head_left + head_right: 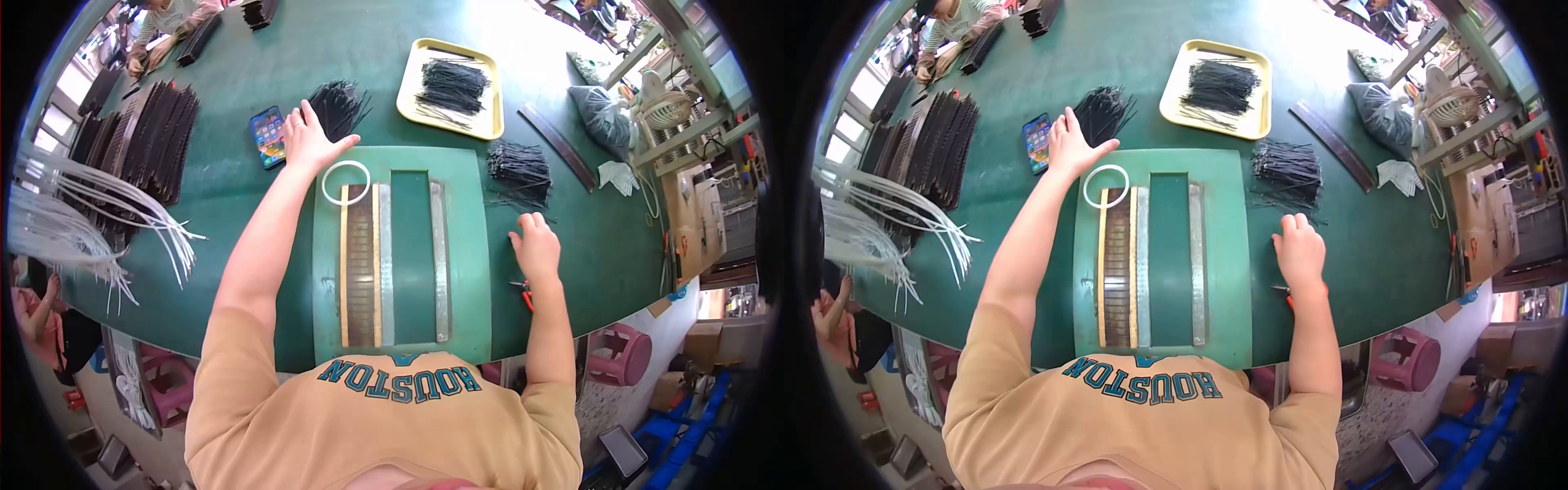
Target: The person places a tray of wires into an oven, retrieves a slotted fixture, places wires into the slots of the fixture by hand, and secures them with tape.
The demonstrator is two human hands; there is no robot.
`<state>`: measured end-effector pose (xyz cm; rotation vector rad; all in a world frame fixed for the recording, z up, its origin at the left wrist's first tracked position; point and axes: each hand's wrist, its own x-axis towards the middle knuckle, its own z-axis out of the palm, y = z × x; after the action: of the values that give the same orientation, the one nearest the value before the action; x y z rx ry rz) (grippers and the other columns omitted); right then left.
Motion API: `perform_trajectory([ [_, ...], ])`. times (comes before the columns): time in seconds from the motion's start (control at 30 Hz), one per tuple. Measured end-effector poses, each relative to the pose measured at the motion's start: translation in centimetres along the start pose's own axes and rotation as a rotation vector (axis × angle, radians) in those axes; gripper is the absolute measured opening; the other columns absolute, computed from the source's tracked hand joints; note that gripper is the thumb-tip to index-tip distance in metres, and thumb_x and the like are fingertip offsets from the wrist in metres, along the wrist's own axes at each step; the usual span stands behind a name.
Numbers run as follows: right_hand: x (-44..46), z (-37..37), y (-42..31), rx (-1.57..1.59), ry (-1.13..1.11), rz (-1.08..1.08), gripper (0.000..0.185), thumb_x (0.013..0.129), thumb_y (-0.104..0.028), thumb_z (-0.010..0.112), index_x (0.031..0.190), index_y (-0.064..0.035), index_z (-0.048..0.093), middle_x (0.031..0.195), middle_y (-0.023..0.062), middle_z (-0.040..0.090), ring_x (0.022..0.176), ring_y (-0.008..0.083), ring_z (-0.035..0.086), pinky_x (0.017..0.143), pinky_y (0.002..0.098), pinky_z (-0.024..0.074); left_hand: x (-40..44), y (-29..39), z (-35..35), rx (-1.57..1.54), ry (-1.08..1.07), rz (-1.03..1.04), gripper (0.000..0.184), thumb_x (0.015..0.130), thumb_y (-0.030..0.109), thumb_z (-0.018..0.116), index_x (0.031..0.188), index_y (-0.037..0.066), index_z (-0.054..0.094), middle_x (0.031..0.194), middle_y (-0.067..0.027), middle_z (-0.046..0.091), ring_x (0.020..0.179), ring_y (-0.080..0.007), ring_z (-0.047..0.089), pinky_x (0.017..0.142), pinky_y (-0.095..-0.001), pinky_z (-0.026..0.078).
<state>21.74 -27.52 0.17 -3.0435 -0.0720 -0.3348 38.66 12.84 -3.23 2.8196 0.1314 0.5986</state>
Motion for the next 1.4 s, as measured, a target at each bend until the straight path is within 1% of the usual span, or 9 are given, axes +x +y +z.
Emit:
perform_trajectory([
  [0.07,0.4,0.3,0.0,0.001,0.014,0.02,0.028,0.073,-0.014,0.074,0.094,-0.0071,0.057,0.092,0.0102,0.058,0.078,0.0323,0.061,0.066,0.0399,0.05,2.2,1.3,2.0,0.265,-0.178,-0.011,0.129,0.062,0.076,0.067,0.147,-0.004,0.011,0.138,-0.0323,0.038,0.129,-0.0431,0.038,0.11,-0.0487,0.026],
  [0.23,1.2,0.8,2.2,-0.036,0.049,0.034,0.034,0.07,-0.014,0.076,0.098,-0.0071,0.056,0.096,0.0086,0.057,0.083,0.0294,0.061,0.069,0.0387,0.0502,7.3,0.2,2.7,0.258,-0.524,0.012,0.128,0.064,0.076,0.065,0.149,-0.001,0.006,0.137,-0.0332,0.039,0.126,-0.0434,0.041,0.108,-0.05,0.029],
  [0.47,3.6,1.9,3.9,-0.042,0.131,-0.166,0.037,0.069,-0.012,0.075,0.101,-0.0071,0.056,0.098,0.0069,0.056,0.085,0.0266,0.061,0.07,0.0378,0.0503,10.1,-3.1,6.7,0.181,-0.436,0.162,0.097,0.084,0.049,0.064,0.149,0.0,0.01,0.129,-0.0344,0.044,0.119,-0.044,0.047,0.102,-0.0445,0.039],
  [0.83,12.2,-0.8,-0.5,0.109,0.155,-0.244,0.019,0.077,-0.019,0.071,0.087,-0.0065,0.06,0.089,0.0081,0.055,0.082,0.0293,0.06,0.07,0.0387,0.0506,10.5,-2.2,5.9,0.187,-0.453,0.034,0.088,0.086,0.037,0.065,0.147,-0.001,0.014,0.132,-0.0319,0.042,0.121,-0.0436,0.046,0.1,-0.0459,0.041],
  [0.93,18.5,2.0,-2.1,0.055,0.143,-0.285,0.027,0.08,-0.026,0.07,0.098,-0.0081,0.062,0.096,0.0083,0.056,0.089,0.0292,0.059,0.076,0.0377,0.0504,10.1,-1.6,6.1,0.184,-0.451,-0.002,0.087,0.086,0.035,0.065,0.147,-0.002,0.015,0.132,-0.0315,0.042,0.121,-0.0429,0.045,0.099,-0.0465,0.042],
  [1.03,22.8,4.2,-3.6,0.062,0.058,-0.279,0.061,0.077,-0.038,0.073,0.128,-0.012,0.053,0.124,0.0104,0.051,0.118,0.0308,0.05,0.094,0.0426,0.044,9.9,-1.1,5.5,0.181,-0.418,-0.016,0.086,0.086,0.034,0.065,0.146,-0.002,0.015,0.132,-0.0307,0.042,0.121,-0.0423,0.046,0.098,-0.047,0.043],
  [1.13,24.8,6.1,-4.3,0.001,-0.072,-0.348,0.097,0.071,-0.049,0.075,0.148,-0.0135,0.027,0.151,0.0096,0.027,0.141,0.031,0.023,0.108,0.0518,0.0261,9.4,-0.8,5.2,0.174,-0.426,-0.03,0.087,0.086,0.032,0.066,0.147,-0.002,0.014,0.13,-0.0288,0.044,0.12,-0.0408,0.046,0.097,-0.0473,0.043],
  [1.27,27.7,7.0,-4.1,-0.076,-0.175,-0.324,0.11,0.069,-0.053,0.075,0.151,-0.0133,0.013,0.158,0.0069,0.01,0.146,0.0296,0.008,0.11,0.0571,0.0154,9.2,-0.3,4.6,0.14,-0.436,-0.053,0.087,0.086,0.03,0.066,0.148,-0.001,0.013,0.129,-0.0306,0.044,0.12,-0.0434,0.046,0.099,-0.0475,0.041],
  [1.4,33.7,8.6,-2.9,-0.096,-0.187,-0.284,0.096,0.076,-0.058,0.066,0.15,-0.0132,0.022,0.158,0.0059,0.014,0.145,0.0273,0.014,0.111,0.0553,0.0157,9.1,0.3,4.0,0.145,-0.456,-0.076,0.085,0.087,0.028,0.065,0.148,-0.001,0.013,0.131,-0.0301,0.042,0.121,-0.0431,0.045,0.1,-0.0472,0.041],
])
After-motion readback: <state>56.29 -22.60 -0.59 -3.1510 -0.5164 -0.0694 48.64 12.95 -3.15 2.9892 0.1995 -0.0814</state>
